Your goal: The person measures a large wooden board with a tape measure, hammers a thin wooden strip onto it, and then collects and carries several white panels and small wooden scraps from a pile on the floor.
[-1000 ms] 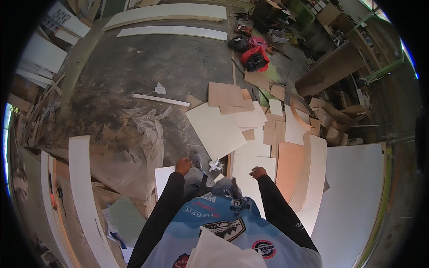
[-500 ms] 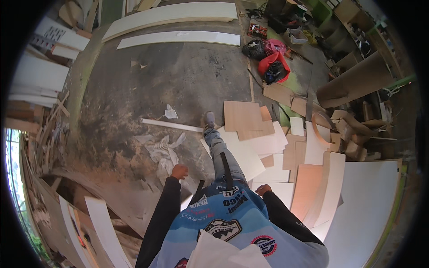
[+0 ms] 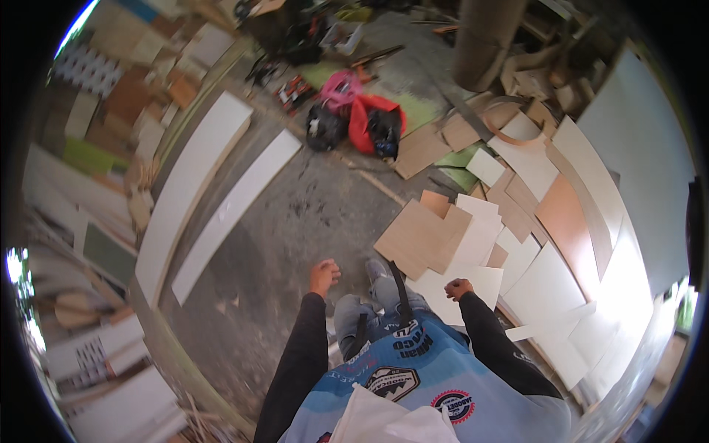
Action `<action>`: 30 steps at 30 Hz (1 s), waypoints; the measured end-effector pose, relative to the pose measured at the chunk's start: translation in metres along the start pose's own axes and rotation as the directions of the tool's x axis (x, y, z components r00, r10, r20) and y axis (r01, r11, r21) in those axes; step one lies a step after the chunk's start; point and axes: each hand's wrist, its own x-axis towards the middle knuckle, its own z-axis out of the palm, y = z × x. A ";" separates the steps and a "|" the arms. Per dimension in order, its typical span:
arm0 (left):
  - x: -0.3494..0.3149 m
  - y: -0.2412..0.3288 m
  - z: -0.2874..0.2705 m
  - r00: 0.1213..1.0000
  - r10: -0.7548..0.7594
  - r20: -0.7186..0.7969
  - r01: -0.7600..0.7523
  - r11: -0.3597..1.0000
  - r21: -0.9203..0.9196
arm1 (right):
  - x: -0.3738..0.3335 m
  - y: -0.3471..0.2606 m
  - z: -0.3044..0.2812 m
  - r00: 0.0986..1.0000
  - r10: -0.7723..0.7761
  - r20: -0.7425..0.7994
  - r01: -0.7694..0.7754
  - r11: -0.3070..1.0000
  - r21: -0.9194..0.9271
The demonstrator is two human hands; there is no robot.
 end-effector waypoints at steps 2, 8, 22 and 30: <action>0.029 0.042 0.014 0.996 -0.050 0.078 0.036 0.985 0.166 | -0.013 -0.007 -0.003 0.991 0.039 -0.129 -0.016 0.985 0.172; 0.165 0.082 0.073 0.887 0.043 0.460 -0.409 0.537 0.738 | -0.049 0.019 0.020 0.870 0.291 -0.397 0.105 0.678 0.727; 0.312 0.164 0.210 0.826 -0.181 0.534 -0.547 -0.483 0.684 | 0.162 0.007 0.145 0.601 0.645 -0.472 -0.321 0.736 0.596; 0.345 0.197 0.296 0.826 -0.021 0.563 -0.404 -0.719 0.566 | 0.385 0.094 0.085 0.467 0.637 -0.614 -0.470 0.767 0.437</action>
